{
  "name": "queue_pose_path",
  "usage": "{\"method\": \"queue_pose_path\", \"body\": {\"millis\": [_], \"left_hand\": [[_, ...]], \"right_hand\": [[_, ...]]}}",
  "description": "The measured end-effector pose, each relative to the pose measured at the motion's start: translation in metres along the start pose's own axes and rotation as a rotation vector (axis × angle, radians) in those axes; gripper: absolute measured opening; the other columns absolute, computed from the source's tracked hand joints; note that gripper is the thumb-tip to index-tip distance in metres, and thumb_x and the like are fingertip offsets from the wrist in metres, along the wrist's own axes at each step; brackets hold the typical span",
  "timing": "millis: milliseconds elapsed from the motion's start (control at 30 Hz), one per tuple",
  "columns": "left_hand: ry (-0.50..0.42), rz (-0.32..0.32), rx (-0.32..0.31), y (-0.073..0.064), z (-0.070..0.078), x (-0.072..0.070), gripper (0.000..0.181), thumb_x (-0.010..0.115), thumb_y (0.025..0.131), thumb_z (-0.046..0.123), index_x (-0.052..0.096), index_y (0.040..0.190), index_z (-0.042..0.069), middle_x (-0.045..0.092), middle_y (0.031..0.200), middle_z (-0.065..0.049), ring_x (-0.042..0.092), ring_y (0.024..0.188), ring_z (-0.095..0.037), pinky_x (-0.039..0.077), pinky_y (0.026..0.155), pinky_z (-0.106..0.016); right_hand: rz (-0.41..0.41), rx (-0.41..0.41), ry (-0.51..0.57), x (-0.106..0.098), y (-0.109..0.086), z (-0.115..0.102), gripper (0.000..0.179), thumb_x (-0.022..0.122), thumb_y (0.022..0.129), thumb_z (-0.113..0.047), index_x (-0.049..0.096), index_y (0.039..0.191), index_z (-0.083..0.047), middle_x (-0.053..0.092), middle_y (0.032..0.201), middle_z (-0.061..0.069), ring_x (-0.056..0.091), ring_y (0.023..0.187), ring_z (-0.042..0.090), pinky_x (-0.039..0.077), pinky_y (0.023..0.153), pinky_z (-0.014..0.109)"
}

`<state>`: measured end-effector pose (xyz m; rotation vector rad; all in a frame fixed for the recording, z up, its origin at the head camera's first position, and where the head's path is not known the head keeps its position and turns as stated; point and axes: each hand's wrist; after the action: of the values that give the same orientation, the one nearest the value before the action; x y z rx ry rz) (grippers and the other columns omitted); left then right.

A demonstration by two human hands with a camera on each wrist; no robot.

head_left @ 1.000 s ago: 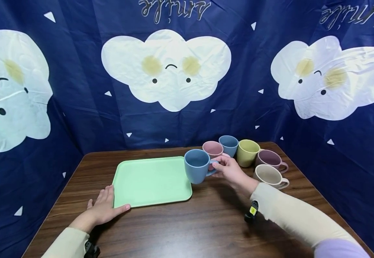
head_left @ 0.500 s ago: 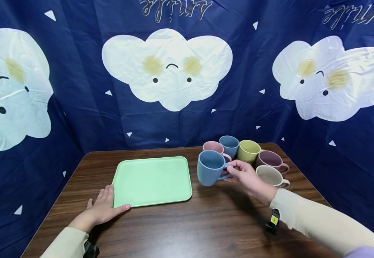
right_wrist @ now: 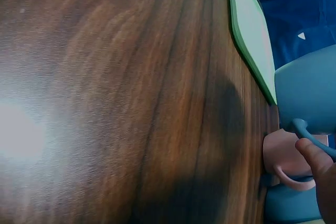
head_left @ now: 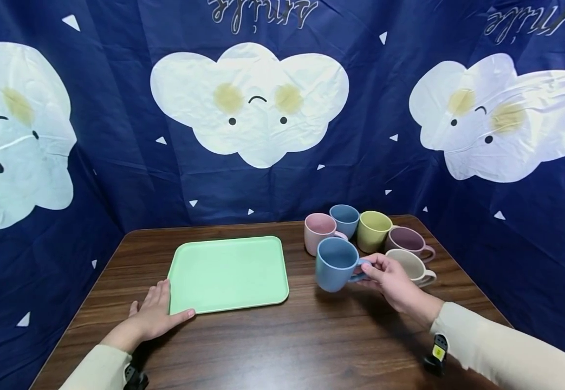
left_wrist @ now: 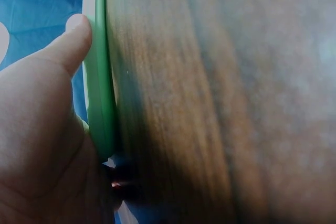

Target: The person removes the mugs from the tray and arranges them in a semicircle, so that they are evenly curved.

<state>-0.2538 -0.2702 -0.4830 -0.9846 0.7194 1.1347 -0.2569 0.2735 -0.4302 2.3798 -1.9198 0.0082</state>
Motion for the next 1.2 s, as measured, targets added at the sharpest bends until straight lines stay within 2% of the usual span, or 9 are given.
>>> {"method": "queue_pose_path", "body": {"millis": [367, 567, 733, 1200], "left_hand": [[-0.009, 0.007, 0.002, -0.001, -0.004, 0.003, 0.130, 0.056, 0.087, 0.076, -0.006, 0.151, -0.019, -0.008, 0.156, -0.044, -0.006, 0.144, -0.062, -0.010, 0.103, -0.082], [0.006, 0.011, 0.012, -0.001, -0.003, 0.001, 0.129, 0.055, 0.088, 0.075, -0.006, 0.151, -0.019, -0.009, 0.155, -0.045, -0.007, 0.143, -0.062, -0.009, 0.103, -0.082], [0.009, 0.011, 0.012, 0.001, -0.003, 0.002, 0.129, 0.055, 0.088, 0.075, -0.007, 0.151, -0.020, -0.009, 0.155, -0.045, -0.006, 0.143, -0.062, -0.009, 0.103, -0.082], [0.014, 0.012, 0.016, 0.003, -0.002, 0.002, 0.130, 0.055, 0.088, 0.076, -0.006, 0.151, -0.020, -0.008, 0.155, -0.045, -0.005, 0.143, -0.062, -0.008, 0.102, -0.082]], "right_hand": [[0.063, 0.007, -0.016, -0.010, -0.022, 0.004, 0.009, 0.053, 0.104, -0.002, 0.062, 0.105, -0.001, 0.073, 0.096, 0.001, 0.071, 0.095, 0.016, 0.059, 0.087, 0.039], [0.088, -0.023, -0.003, -0.016, -0.031, 0.010, 0.010, 0.053, 0.104, -0.003, 0.062, 0.105, -0.002, 0.073, 0.096, 0.000, 0.072, 0.093, 0.018, 0.059, 0.084, 0.035], [0.084, -0.057, 0.036, -0.018, -0.038, 0.015, 0.010, 0.053, 0.104, -0.001, 0.061, 0.106, 0.003, 0.073, 0.096, 0.003, 0.072, 0.090, 0.019, 0.060, 0.084, 0.038], [0.197, -0.016, 0.034, -0.022, -0.055, 0.025, 0.009, 0.054, 0.103, 0.001, 0.063, 0.102, 0.001, 0.073, 0.094, 0.002, 0.072, 0.091, 0.017, 0.060, 0.080, 0.034]]}}
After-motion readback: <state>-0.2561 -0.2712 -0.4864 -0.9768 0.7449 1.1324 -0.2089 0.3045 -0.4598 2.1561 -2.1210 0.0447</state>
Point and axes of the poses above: each hand's wrist, its own y-axis towards the middle knuckle, its own x-axis out of the palm, z = x × y
